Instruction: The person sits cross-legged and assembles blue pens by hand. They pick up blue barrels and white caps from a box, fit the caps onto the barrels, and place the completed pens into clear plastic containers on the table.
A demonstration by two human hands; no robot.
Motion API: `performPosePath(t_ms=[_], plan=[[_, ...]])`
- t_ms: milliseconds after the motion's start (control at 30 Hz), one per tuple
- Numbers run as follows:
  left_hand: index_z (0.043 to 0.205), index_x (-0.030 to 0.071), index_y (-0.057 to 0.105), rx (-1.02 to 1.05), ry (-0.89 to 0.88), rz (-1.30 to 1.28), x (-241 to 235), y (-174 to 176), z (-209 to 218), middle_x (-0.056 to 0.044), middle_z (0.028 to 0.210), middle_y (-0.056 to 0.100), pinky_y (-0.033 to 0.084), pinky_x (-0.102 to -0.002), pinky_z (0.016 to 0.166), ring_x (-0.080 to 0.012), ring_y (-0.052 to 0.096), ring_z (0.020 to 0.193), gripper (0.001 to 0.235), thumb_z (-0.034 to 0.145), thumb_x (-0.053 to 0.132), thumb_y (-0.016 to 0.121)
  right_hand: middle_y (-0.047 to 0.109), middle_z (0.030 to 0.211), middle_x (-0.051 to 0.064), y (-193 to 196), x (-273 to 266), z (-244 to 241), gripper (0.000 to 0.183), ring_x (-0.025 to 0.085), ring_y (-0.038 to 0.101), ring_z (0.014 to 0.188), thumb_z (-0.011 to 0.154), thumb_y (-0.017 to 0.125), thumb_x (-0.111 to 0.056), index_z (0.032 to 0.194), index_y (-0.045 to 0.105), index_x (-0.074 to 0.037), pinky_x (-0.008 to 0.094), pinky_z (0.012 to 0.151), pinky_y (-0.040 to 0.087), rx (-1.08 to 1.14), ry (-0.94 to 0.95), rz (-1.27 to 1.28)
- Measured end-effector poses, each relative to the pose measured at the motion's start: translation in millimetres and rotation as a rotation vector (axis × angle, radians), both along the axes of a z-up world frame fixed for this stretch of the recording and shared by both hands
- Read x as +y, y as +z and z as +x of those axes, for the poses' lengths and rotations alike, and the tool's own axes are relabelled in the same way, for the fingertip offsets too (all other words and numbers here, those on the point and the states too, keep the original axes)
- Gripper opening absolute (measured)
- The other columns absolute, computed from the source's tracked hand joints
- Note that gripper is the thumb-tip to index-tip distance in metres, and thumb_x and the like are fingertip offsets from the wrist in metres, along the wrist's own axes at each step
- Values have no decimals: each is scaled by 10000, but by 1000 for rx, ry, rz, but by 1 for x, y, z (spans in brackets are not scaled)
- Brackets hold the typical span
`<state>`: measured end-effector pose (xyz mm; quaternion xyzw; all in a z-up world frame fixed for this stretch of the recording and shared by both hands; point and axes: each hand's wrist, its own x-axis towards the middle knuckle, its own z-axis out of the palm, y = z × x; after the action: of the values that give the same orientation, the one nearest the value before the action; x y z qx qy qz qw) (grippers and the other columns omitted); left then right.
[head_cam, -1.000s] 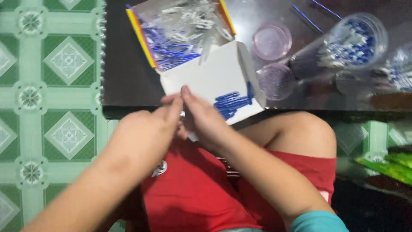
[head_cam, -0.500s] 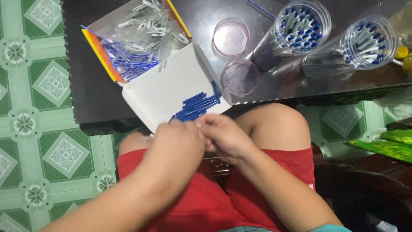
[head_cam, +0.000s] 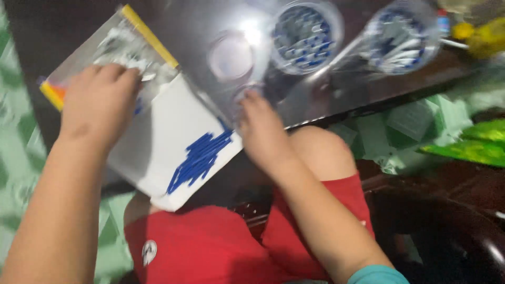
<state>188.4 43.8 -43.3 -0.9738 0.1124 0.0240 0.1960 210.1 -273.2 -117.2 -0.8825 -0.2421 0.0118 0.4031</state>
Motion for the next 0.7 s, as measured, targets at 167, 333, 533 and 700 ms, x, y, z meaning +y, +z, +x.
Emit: performPosePath(t_ms=[167, 333, 533, 700], plan=[[1331, 207, 730, -251, 14, -128, -7, -12, 0, -13, 1379, 713, 500, -472, 853, -325, 632, 1162, 355, 1045, 413, 689, 618, 1400, 180, 60, -12, -22, 200, 343, 619, 1220, 971, 542, -90, 1123, 659, -30, 454, 934, 475, -86, 122, -38], [1348, 124, 773, -358, -117, -248, -39, 12, -23, -109, 1423, 730, 458, -528, 1092, -379, 637, 1243, 342, 1061, 311, 776, 717, 1082, 181, 172, -121, 33, 169, 380, 652, 977, 963, 642, 18, 1122, 697, 31, 504, 869, 478, -517, -66, -240], [1244, 148, 689, -253, -261, -471, -126, 47, -51, -89, 1354, 675, 411, -672, 1115, -367, 618, 1250, 334, 935, 255, 757, 735, 934, 238, 165, -181, 139, 361, 490, 701, 862, 1017, 706, -385, 999, 736, -26, 605, 667, 558, -121, -169, -998], [1158, 177, 675, -149, -360, -598, -175, 59, -98, -45, 1271, 682, 384, -700, 1079, -320, 617, 1161, 295, 884, 279, 709, 767, 946, 183, 132, -175, 153, 421, 457, 725, 888, 966, 676, -515, 1069, 719, -109, 558, 682, 583, -199, -65, -1142]])
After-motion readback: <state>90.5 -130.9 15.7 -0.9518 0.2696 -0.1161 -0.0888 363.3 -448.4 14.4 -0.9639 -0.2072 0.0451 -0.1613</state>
